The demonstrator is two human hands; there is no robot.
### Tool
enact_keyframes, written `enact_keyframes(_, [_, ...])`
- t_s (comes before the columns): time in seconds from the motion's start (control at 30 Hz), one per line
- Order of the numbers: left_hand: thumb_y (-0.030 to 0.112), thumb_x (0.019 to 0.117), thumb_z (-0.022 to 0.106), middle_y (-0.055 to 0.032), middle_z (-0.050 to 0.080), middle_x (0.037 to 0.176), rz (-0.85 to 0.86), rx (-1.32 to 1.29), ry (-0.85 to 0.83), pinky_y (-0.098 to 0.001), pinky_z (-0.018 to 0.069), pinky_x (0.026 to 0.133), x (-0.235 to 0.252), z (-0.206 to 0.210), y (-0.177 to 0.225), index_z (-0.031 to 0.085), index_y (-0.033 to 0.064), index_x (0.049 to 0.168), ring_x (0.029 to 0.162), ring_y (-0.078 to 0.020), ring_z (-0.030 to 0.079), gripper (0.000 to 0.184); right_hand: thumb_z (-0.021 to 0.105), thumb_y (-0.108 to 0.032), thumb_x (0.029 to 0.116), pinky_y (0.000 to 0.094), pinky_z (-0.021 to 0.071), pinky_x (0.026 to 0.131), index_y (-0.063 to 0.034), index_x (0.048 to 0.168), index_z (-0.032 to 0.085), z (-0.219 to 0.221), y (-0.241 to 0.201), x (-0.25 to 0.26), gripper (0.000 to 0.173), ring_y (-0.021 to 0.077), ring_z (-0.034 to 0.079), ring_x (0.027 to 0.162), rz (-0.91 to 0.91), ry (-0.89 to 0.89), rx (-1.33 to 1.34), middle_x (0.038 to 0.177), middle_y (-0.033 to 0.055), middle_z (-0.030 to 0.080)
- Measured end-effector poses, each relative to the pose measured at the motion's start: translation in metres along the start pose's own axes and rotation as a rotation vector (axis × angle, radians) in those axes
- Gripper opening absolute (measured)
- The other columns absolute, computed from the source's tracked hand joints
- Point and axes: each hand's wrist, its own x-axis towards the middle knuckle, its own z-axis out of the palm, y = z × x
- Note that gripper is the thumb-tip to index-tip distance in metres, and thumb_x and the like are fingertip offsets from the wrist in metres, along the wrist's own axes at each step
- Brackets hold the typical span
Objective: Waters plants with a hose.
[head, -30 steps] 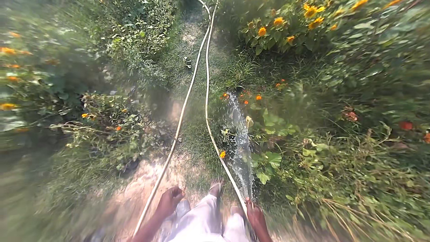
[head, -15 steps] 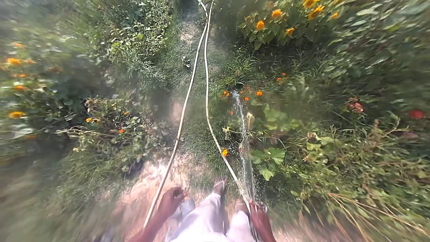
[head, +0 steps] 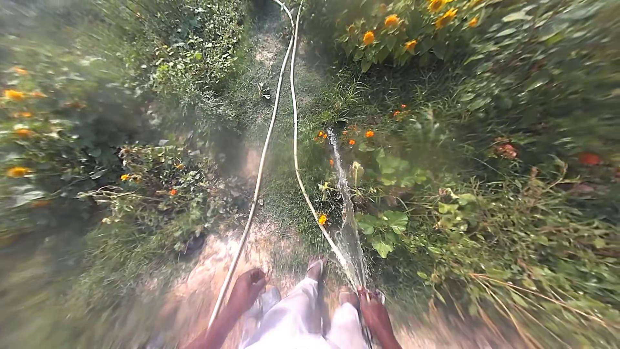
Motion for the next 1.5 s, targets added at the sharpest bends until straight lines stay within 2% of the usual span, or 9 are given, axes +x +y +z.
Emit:
enact_keyframes(0.13, [0.031, 0.0982, 0.067, -0.0068, 0.074, 0.103, 0.011, 0.021, -0.014, -0.0398, 0.0577, 0.091, 0.002, -0.002, -0.004, 0.071, 0.0067, 0.114, 0.095, -0.0164, 0.071, 0.029, 0.035, -0.066, 0.1029, 0.0556, 0.0509, 0.101, -0.006, 0.127, 0.068, 0.002, 0.003, -0.007, 0.073, 0.0355, 0.066, 0.119, -0.029, -0.034, -0.043, 0.123, 0.0204, 0.069])
enact_keyframes(0.23, [0.031, 0.0982, 0.067, -0.0064, 0.074, 0.103, 0.021, 0.025, -0.018, -0.0398, 0.0575, 0.091, 0.004, -0.002, -0.007, 0.071, 0.0068, 0.114, 0.095, -0.0161, 0.071, 0.029, 0.035, -0.066, 0.1029, 0.0559, 0.0511, 0.099, -0.0091, 0.124, 0.07, 0.005, 0.01, -0.011, 0.07, 0.0345, 0.066, 0.117, -0.056, -0.04, -0.045, 0.122, 0.0185, 0.07])
enact_keyframes(0.43, [0.033, 0.0976, 0.067, -0.004, 0.074, 0.101, 0.015, 0.024, -0.014, -0.0382, 0.0578, 0.089, 0.006, -0.001, -0.006, 0.071, 0.0097, 0.113, 0.094, -0.0142, 0.071, 0.028, 0.037, -0.061, 0.1043, 0.056, 0.0475, 0.106, -0.0109, 0.137, 0.065, 0.007, 0.02, -0.02, 0.066, 0.0355, 0.064, 0.124, -0.09, -0.073, -0.106, 0.13, 0.0179, 0.068])
enact_keyframes(0.63, [0.031, 0.0987, 0.066, -0.005, 0.074, 0.1, 0.013, 0.035, -0.026, -0.0386, 0.0576, 0.088, 0.005, 0.0, -0.003, 0.071, 0.0085, 0.112, 0.092, -0.0147, 0.07, 0.027, 0.036, -0.065, 0.1026, 0.0566, 0.0512, 0.1, -0.0092, 0.127, 0.07, 0.012, 0.032, -0.02, 0.069, 0.0349, 0.067, 0.118, -0.064, -0.103, -0.156, 0.122, 0.0183, 0.071])
enact_keyframes(0.73, [0.032, 0.0989, 0.066, -0.0054, 0.073, 0.101, 0.006, 0.036, -0.031, -0.0388, 0.0574, 0.089, 0.002, 0.001, -0.002, 0.071, 0.0082, 0.113, 0.093, -0.0148, 0.07, 0.028, 0.037, -0.063, 0.1027, 0.0576, 0.0512, 0.099, -0.0095, 0.129, 0.069, 0.01, 0.038, -0.022, 0.068, 0.0358, 0.067, 0.117, -0.063, -0.11, -0.144, 0.123, 0.0189, 0.071])
enact_keyframes(0.93, [0.03, 0.0988, 0.066, -0.0053, 0.073, 0.101, 0.007, 0.022, -0.037, -0.0381, 0.0574, 0.089, 0.0, 0.005, 0.0, 0.071, 0.008, 0.113, 0.093, -0.0144, 0.07, 0.027, 0.035, -0.066, 0.1021, 0.0567, 0.052, 0.098, -0.0095, 0.125, 0.07, 0.009, 0.046, -0.02, 0.07, 0.035, 0.067, 0.116, -0.049, -0.114, -0.144, 0.121, 0.0174, 0.072])
enact_keyframes(1.23, [0.032, 0.0993, 0.065, -0.007, 0.073, 0.101, 0.012, 0.043, -0.05, -0.0399, 0.0571, 0.09, -0.001, 0.005, 0.008, 0.071, 0.0068, 0.113, 0.093, -0.0166, 0.07, 0.029, 0.038, -0.064, 0.1027, 0.0557, 0.051, 0.1, -0.01, 0.133, 0.066, 0.004, 0.026, -0.011, 0.068, 0.0346, 0.066, 0.12, -0.065, -0.116, -0.175, 0.125, 0.018, 0.07])
enact_keyframes(1.37, [0.031, 0.0993, 0.065, -0.0069, 0.073, 0.103, -0.005, 0.048, -0.044, -0.0393, 0.0567, 0.091, -0.001, 0.004, 0.008, 0.071, 0.0068, 0.114, 0.095, -0.0164, 0.07, 0.029, 0.037, -0.071, 0.0999, 0.0561, 0.052, 0.099, -0.0091, 0.127, 0.068, -0.002, 0.009, -0.003, 0.074, 0.0345, 0.067, 0.117, -0.077, -0.103, -0.112, 0.121, 0.0184, 0.071])
enact_keyframes(1.5, [0.032, 0.0989, 0.066, -0.0057, 0.073, 0.1, 0.01, 0.054, -0.038, -0.0387, 0.057, 0.089, 0.0, 0.004, 0.004, 0.071, 0.0078, 0.112, 0.093, -0.0153, 0.07, 0.028, 0.037, -0.071, 0.1001, 0.0558, 0.052, 0.099, -0.0099, 0.125, 0.069, -0.012, -0.009, 0.0, 0.073, 0.0333, 0.068, 0.113, -0.136, -0.1, -0.046, 0.116, 0.0169, 0.072])
